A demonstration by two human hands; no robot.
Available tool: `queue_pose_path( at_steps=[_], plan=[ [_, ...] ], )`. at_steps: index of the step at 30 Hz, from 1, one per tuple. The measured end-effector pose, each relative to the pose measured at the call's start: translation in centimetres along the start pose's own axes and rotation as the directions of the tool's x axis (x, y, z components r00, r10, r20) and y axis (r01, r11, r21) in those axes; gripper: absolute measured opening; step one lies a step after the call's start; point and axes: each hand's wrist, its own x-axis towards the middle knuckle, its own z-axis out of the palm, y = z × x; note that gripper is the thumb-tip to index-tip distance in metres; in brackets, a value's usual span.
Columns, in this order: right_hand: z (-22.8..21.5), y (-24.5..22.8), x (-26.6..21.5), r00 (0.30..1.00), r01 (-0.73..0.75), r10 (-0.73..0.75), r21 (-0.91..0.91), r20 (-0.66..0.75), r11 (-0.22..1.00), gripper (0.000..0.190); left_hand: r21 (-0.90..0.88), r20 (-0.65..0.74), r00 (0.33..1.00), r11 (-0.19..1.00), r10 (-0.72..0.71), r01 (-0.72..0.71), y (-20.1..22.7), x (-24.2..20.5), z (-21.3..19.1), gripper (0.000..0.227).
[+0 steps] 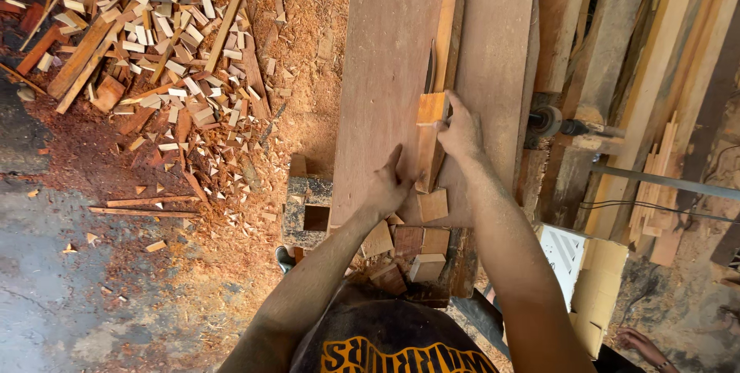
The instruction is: The person repeatedly presses small wooden blocks against a rotating grinding wheel to shape their edges. The person handles the blocks one at a time, rotating them to grind different sides, and places the finished pieces on a nearby pile.
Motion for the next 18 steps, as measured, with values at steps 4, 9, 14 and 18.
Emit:
queue_pose_path(
  at_steps=[4, 9, 14, 18],
  plan=[
    [0.4, 1.2, 2.2, 0.996, 0.063, -0.062, 0.017, -0.059, 0.998, 0.074, -0.155, 0.003, 1.000, 0.988, -0.026, 0.027, -0.6, -4.4, -1.0, 0.069],
    [0.7, 2.0, 5.9, 0.968, 0.175, -0.161, 0.056, -0.190, 0.983, 0.071, -0.102, 0.019, 1.000, 0.995, -0.012, 0.014, -0.1, -7.5, -0.4, 0.058],
    [1.7, 2.1, 0.6, 0.965, 0.200, -0.177, 0.100, -0.196, 0.975, 0.062, -0.002, -0.095, 0.996, 1.000, -0.002, 0.002, -2.2, -7.4, 0.4, 0.045],
    [4.6, 3.2, -11.8, 0.990, 0.128, -0.116, 0.174, -0.078, 0.976, 0.072, -0.063, -0.251, 0.967, 0.997, 0.034, -0.052, -3.1, -6.0, 0.5, 0.044]
  ],
)
